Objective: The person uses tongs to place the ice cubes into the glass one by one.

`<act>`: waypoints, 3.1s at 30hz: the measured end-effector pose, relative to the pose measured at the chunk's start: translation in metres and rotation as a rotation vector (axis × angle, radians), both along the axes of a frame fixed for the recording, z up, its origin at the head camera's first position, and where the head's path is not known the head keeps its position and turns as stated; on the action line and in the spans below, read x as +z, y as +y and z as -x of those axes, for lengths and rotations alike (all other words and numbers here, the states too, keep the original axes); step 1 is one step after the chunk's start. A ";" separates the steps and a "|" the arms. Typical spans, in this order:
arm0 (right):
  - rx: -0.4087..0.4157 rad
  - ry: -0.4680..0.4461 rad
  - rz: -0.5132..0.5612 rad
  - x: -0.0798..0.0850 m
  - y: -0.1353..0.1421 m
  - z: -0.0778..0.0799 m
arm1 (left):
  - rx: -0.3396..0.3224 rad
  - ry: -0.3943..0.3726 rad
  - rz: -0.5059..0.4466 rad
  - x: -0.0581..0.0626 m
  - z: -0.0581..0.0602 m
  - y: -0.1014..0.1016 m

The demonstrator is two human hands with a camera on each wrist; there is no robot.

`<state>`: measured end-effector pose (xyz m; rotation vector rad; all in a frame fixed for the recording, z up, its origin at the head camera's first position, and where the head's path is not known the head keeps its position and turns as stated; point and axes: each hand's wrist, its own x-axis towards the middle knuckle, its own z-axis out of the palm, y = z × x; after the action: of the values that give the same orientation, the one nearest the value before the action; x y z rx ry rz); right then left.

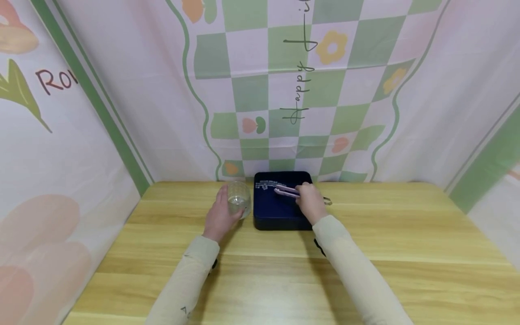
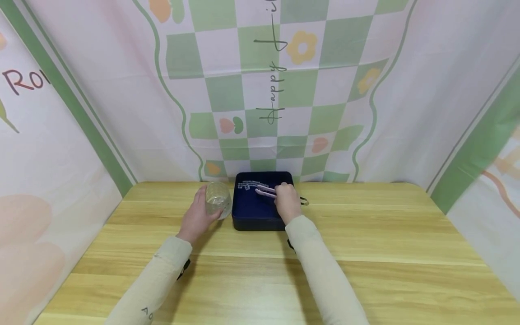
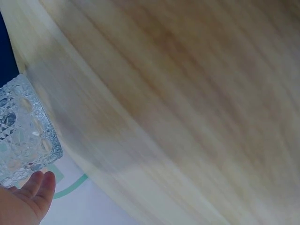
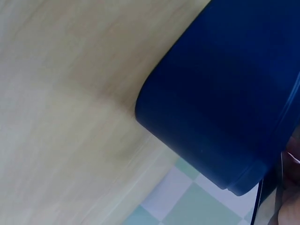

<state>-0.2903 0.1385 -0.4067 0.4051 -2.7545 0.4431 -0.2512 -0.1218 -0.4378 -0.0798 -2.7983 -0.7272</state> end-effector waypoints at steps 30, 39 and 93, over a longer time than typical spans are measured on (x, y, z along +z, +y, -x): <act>0.127 0.084 0.054 0.042 -0.030 -0.019 | 0.001 0.013 -0.010 0.004 -0.002 0.001; 0.203 0.119 0.073 0.044 -0.048 -0.027 | -0.003 0.019 -0.010 0.002 0.000 0.000; 0.256 0.109 0.009 0.041 -0.060 -0.032 | -0.003 -0.014 -0.022 0.003 0.000 -0.001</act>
<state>-0.2581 0.0781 -0.3658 0.7621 -2.6034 0.4785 -0.2516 -0.1225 -0.4352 -0.0757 -2.8033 -0.7623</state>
